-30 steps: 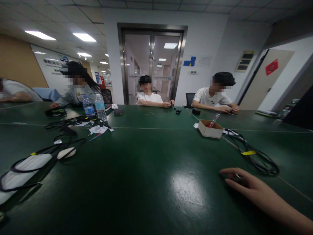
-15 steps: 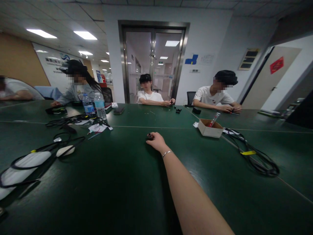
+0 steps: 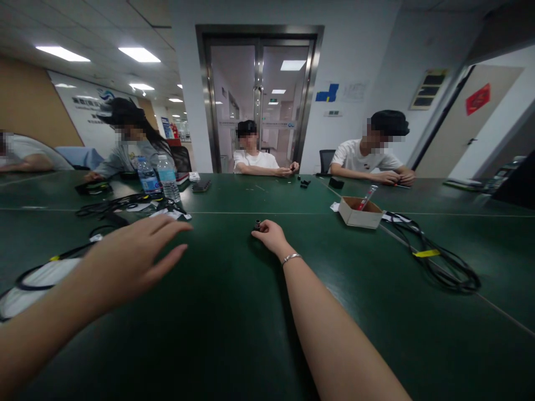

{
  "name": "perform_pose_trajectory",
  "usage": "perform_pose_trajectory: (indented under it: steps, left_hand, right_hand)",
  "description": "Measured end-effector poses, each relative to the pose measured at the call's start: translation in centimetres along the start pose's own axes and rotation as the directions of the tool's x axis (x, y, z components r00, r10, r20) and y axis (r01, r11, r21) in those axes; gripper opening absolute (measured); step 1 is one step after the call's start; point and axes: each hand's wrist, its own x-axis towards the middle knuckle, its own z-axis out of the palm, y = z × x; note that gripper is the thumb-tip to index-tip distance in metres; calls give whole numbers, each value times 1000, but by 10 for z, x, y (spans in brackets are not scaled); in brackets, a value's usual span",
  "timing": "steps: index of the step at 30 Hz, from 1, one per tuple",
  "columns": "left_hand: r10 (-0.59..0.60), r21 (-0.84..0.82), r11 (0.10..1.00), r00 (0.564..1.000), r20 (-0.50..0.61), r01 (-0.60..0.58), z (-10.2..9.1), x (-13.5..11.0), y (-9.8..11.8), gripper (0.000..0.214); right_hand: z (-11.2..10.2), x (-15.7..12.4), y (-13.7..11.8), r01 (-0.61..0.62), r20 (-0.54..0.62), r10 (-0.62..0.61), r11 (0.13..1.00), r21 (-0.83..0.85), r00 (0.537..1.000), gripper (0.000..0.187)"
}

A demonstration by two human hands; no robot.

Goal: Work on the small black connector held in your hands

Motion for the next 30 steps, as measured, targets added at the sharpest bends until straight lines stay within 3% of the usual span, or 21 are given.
perform_pose_trajectory:
  steps: [3,4,7,10,12,14,18,22,30]
  left_hand:
    - [303,178,930,946,118,-321,57,71,26,37]
    - [358,213,902,927,113,-375,79,91,31,39]
    - [380,167,906,922,79,-388,139,130,37,45]
    - [381,11,924,924,-24,-381,184,138,29,25]
    - [349,-105,927,931,-104,-359,202,138,18,24]
    - [254,-280,921,962,-98,-271,212,139,3,22]
    - [88,-550,833,996,32,-56,214,145,-19,17]
    - [50,-636,771,997,63,1,211,148,-21,18]
    - [38,-699,714,995,89,35,210,146,-18,19]
  right_hand:
    - [1,2,1,-47,-25,49,997,67,999,27]
    - [1,2,1,-60,-26,63,994,95,998,27]
    - [2,2,-1,-92,-5,95,976,197,995,30]
    - [3,3,-1,-93,-3,96,970,226,995,31]
    - [3,4,0,-86,-11,90,977,197,996,30]
    - [3,6,1,-85,7,85,979,185,996,27]
    - [1,8,0,-99,91,79,965,242,993,23]
    - [-6,7,-2,-134,122,99,937,323,988,22]
    - [-12,10,3,-188,74,176,812,553,982,24]
